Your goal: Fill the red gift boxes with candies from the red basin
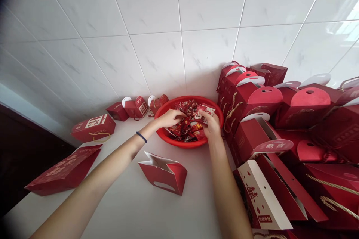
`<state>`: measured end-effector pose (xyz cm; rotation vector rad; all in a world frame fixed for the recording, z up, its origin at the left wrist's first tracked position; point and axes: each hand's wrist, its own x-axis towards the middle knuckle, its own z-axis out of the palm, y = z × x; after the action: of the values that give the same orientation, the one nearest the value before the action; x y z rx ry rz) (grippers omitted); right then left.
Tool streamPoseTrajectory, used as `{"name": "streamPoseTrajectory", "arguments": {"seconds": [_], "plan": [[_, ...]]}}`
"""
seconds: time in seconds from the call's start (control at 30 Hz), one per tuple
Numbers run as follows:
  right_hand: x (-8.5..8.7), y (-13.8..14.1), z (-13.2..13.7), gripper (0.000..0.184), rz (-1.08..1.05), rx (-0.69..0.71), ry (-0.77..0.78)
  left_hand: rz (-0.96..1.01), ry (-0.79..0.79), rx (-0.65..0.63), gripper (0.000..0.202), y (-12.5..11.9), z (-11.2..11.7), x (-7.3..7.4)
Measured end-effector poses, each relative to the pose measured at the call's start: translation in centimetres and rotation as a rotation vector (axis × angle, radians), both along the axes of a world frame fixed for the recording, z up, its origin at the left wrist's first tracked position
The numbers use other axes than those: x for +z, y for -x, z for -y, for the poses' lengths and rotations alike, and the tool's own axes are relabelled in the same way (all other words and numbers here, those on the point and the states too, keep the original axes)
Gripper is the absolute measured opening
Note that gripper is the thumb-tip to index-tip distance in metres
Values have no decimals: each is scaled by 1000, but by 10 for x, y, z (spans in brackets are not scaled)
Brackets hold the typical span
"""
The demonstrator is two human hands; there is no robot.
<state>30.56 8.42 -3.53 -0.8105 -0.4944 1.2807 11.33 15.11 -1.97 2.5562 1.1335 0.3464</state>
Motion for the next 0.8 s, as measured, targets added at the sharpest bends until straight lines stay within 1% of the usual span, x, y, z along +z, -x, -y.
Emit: {"name": "streamPoseTrajectory", "arguments": {"seconds": [0.1,0.2,0.37,0.43,0.53,0.57,0.7,0.8], "plan": [[-1,0,-1,29,-5,-35,-6,-83,-51,19,44,-12,-5,-5],[-1,1,0,28,-8,-49,-2,-169,-79,39,43,-25,-9,-6],[2,2,1,28,-17,-46,4,-281,-73,-19,47,-36,-14,-6],[2,2,1,25,-19,-39,-4,-293,-67,-42,41,-38,-15,-7],[2,2,2,21,-21,-31,-10,-288,-58,-46,23,-37,-16,-7],[2,2,2,21,-23,-33,-9,-279,-60,-37,20,-36,-16,-7],[2,0,1,17,-43,-59,4,-221,-84,14,29,-27,-19,-6],[1,0,0,16,-60,-65,7,-204,-70,-43,39,-25,-21,-9]]}}
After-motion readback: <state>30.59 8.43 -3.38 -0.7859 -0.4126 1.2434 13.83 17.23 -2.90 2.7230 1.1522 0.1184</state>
